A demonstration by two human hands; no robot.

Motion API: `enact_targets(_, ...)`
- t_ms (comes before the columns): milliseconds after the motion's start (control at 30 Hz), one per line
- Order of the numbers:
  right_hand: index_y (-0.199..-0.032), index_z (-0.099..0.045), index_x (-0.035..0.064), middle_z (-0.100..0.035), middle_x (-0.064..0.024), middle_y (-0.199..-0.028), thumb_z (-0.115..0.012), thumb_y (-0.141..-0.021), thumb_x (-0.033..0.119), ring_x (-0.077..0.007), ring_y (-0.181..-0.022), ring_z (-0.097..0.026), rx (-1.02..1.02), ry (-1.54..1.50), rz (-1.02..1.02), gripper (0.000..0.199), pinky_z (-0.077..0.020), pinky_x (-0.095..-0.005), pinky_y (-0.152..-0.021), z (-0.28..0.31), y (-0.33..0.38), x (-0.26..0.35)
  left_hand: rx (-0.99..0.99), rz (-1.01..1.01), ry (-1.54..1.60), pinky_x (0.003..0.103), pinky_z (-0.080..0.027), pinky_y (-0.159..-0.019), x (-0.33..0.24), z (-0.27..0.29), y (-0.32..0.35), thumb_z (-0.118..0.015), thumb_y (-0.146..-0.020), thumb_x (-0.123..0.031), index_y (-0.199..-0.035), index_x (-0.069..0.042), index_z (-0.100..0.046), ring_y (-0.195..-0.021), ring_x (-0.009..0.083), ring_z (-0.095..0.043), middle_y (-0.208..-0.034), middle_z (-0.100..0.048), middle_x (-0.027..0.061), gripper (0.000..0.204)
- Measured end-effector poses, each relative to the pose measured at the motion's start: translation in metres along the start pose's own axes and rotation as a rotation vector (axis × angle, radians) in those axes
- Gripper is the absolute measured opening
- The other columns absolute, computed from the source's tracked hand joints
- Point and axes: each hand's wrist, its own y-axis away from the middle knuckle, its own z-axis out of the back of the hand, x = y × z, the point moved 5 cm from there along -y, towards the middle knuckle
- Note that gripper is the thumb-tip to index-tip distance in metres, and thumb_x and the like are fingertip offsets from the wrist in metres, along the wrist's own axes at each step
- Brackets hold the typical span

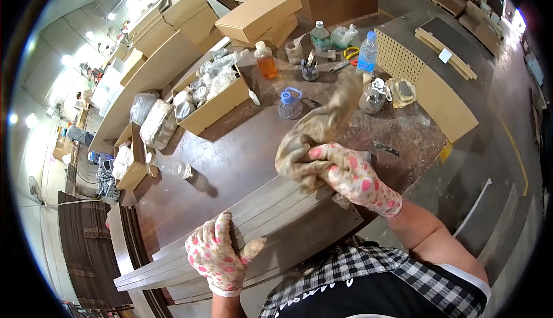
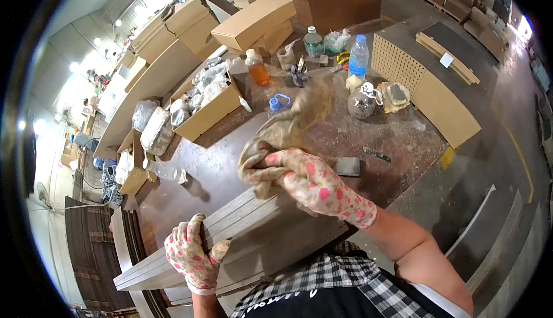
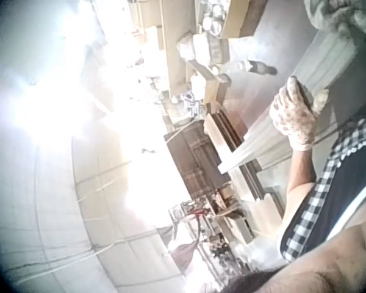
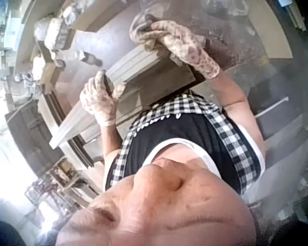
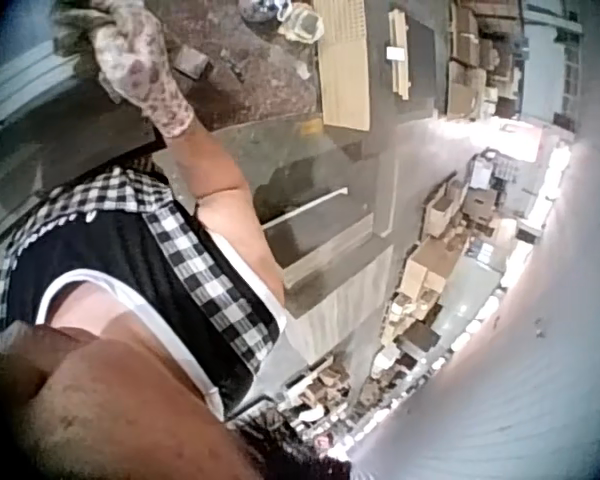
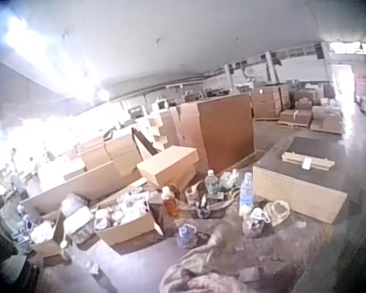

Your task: The person carries wooden boards from a stack to a workbench, then sands their surfaces and edges using a sanding block and wipes them down with a cloth.

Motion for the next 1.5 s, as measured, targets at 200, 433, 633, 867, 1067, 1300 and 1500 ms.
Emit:
enact_targets(200, -0.118, -0.054, -0.0026, -0.062, -0.0105, -0.106, -0.041, -0.089, 0.005, -0.0159, -0.097, -0.057, -0.098, -0.402, -0.206, 0.033, -0.0452, -0.0299, -0.087, 0.000, -0.019, 0.006, 0.003, -0.003, -0.012, 0.037, -0.037, -0.069, 0.005, -0.002, -0.002, -0.037, -0.073, -0.080, -0.097, -0.009, -0.060, -0.070, 0.0241, -0.051, -0.072, -0.051, 0.0050, 0.079)
enact_targets(433, -0.120, -0.052, -0.0009, -0.061, -0.0109, -0.111, -0.048, -0.090, 0.008, -0.0188, -0.104, -0.059, -0.353, -0.636, -0.419, 0.031, -0.0490, -0.0343, -0.089, 0.032, 0.010, -0.037, 0.007, -0.029, 0.020, 0.038, -0.038, -0.067, 0.002, 0.006, 0.006, -0.040, -0.074, -0.078, -0.100, -0.008, -0.059, -0.070, 0.0247, -0.052, -0.074, -0.053, 0.0056, 0.077)
enact_targets(633, -0.110, -0.058, -0.0020, -0.063, -0.0124, -0.103, -0.040, -0.075, -0.008, -0.0174, -0.094, -0.061, 0.046, 0.379, 0.067, 0.040, -0.0488, -0.0311, -0.081, -0.001, -0.018, 0.024, 0.049, 0.005, -0.009, 0.038, -0.038, -0.068, 0.000, 0.000, -0.007, -0.043, -0.071, -0.078, -0.101, -0.009, -0.061, -0.071, 0.0237, -0.053, -0.075, -0.054, 0.0055, 0.078)
enact_targets(867, -0.121, -0.052, -0.0062, -0.060, -0.0103, -0.111, -0.045, -0.089, 0.015, -0.0163, -0.100, -0.057, -0.287, -0.156, -0.307, 0.039, -0.0440, -0.0269, -0.089, 0.039, -0.023, -0.024, -0.023, -0.038, 0.003, 0.036, -0.038, -0.067, -0.002, 0.006, -0.009, -0.049, -0.071, -0.074, -0.099, -0.009, -0.060, -0.069, 0.0229, -0.053, -0.075, -0.054, 0.0051, 0.072)
enact_targets(1067, -0.124, -0.050, -0.0015, -0.058, -0.0135, -0.115, -0.055, -0.088, 0.020, -0.0225, -0.100, -0.059, -0.122, 0.654, 0.111, 0.042, -0.0478, -0.0360, -0.084, 0.011, 0.004, 0.060, -0.016, -0.061, 0.024, 0.038, -0.043, -0.066, -0.008, 0.010, -0.004, -0.059, -0.066, -0.071, -0.099, -0.006, -0.062, -0.070, 0.0213, -0.056, -0.078, -0.056, 0.0053, 0.073)
enact_targets(1300, -0.120, -0.057, 0.0075, -0.056, -0.0092, -0.122, -0.057, -0.084, 0.020, -0.0258, -0.114, -0.050, 0.274, 1.315, 0.181, 0.039, -0.0325, -0.0429, -0.102, -0.089, 0.003, 0.058, -0.083, -0.153, 0.177, 0.043, -0.040, -0.089, 0.034, 0.023, 0.035, -0.049, -0.075, -0.070, -0.121, -0.008, -0.055, -0.103, 0.0271, -0.056, -0.108, -0.061, 0.0099, 0.077)
enact_targets(1500, -0.119, -0.057, 0.0075, -0.058, -0.0112, -0.119, -0.055, -0.084, 0.014, -0.0299, -0.112, -0.051, 0.271, 1.209, 0.170, 0.036, -0.0340, -0.0433, -0.099, -0.148, 0.003, 0.065, -0.605, 0.150, -0.096, 0.046, -0.035, -0.099, 0.178, 0.058, 0.142, -0.034, -0.091, -0.061, -0.125, -0.006, -0.052, -0.120, 0.0323, -0.046, -0.124, -0.053, 0.0139, 0.067)
